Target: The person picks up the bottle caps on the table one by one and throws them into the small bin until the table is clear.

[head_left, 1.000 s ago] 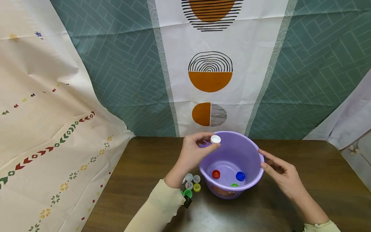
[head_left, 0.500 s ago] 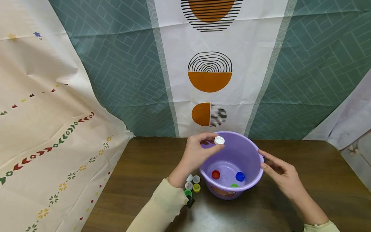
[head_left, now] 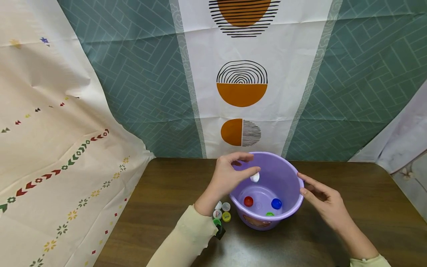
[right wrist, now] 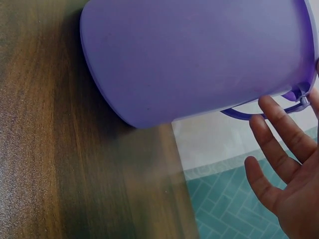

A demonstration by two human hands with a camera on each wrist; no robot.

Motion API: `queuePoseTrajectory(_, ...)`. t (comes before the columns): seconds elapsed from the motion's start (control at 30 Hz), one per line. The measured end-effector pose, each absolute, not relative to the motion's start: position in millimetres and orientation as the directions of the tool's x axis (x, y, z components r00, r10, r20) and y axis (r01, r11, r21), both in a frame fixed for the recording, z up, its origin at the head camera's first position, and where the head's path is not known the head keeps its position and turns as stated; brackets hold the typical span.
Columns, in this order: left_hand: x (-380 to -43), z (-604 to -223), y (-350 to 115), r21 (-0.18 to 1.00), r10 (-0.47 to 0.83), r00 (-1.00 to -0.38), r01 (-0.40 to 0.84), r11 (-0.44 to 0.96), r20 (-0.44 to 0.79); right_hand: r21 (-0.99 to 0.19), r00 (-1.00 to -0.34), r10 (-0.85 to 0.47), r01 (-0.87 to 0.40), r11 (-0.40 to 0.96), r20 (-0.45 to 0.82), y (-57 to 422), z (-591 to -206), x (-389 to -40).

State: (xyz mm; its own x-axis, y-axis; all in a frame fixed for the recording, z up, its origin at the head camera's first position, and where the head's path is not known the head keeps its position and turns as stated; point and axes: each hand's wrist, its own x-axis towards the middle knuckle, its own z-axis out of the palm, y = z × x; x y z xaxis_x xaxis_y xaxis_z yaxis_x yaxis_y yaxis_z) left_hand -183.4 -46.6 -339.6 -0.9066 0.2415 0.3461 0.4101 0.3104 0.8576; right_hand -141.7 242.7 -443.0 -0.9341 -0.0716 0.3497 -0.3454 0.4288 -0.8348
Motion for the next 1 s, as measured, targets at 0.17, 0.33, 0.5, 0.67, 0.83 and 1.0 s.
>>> queuePoseTrajectory(0.17, -183.3, -338.9, -47.0, 0.856, 0.234, -0.908, 0.410, 0.315, 0.348, -0.835, -0.935, -0.071, -0.342, 0.431, 0.346, 242.5, -443.3, -141.7)
queuePoseTrajectory(0.33, -182.8, -337.3, -47.7, 0.859, 0.230, -0.908, 0.410, 0.308, 0.350, -0.834, -0.937, -0.068, -0.337, 0.436, 0.343, 242.8, -443.7, -142.5)
queuePoseTrajectory(0.5, -183.9, -337.1, -49.3, 0.860, 0.228, -0.908, 0.409, 0.305, 0.351, -0.831, -0.937, -0.066, -0.336, 0.443, 0.344, 243.0, -443.8, -143.3)
queuePoseTrajectory(0.67, -185.9, -336.6, -53.4, 0.861, 0.222, -0.904, 0.419, 0.288, 0.365, -0.830, -0.937, -0.068, -0.336, 0.444, 0.343, 242.6, -443.2, -143.7)
queuePoseTrajectory(0.83, -187.1, -337.7, -59.4, 0.874, 0.213, -0.895, 0.434, 0.216, 0.392, -0.827, -0.936, -0.068, -0.337, 0.451, 0.345, 242.8, -443.0, -143.5)
queuePoseTrajectory(1.0, -187.6, -339.5, -68.2, 0.888, 0.178, -0.904, 0.419, 0.191, 0.388, -0.826, -0.938, -0.067, -0.331, 0.455, 0.339, 243.4, -443.6, -143.2)
